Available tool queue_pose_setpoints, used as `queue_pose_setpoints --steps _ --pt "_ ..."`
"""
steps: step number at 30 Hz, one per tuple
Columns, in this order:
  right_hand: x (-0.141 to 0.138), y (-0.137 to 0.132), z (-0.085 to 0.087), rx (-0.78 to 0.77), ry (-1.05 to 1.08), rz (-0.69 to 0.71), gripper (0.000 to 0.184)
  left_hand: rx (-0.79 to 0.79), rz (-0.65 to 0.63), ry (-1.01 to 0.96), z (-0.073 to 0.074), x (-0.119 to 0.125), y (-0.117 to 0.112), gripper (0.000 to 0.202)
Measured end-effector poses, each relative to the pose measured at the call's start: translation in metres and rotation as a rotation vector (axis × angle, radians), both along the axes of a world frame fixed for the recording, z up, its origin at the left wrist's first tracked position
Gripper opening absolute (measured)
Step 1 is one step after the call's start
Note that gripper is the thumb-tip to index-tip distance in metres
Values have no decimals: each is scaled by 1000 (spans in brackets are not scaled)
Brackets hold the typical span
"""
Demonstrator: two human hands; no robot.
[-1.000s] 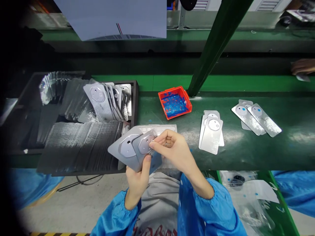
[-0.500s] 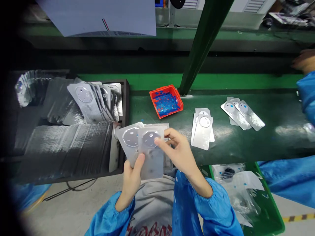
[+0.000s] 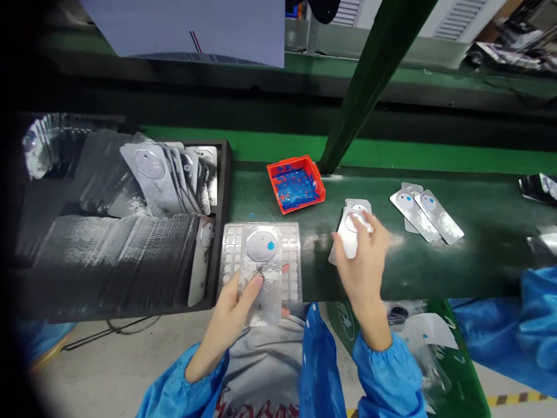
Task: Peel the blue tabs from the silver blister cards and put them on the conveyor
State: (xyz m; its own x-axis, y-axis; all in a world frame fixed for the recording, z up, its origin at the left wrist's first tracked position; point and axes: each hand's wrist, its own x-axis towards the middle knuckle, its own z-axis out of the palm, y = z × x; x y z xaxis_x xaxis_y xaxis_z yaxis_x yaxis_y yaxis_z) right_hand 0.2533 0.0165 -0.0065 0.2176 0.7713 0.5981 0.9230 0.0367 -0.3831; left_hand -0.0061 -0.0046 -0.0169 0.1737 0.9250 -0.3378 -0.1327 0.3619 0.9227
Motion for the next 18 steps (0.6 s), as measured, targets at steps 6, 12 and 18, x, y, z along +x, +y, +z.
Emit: queue_pose_setpoints --steps 6,12,18 --pt "-69 -6 32 19 22 497 17 -46 -98 -95 10 4 -4 58" --pt "-67 -1 34 23 -115 481 12 34 -174 -59 8 0 -6 49" --pt "-70 -2 37 58 -186 497 17 64 -198 -9 6 -4 -7 43"
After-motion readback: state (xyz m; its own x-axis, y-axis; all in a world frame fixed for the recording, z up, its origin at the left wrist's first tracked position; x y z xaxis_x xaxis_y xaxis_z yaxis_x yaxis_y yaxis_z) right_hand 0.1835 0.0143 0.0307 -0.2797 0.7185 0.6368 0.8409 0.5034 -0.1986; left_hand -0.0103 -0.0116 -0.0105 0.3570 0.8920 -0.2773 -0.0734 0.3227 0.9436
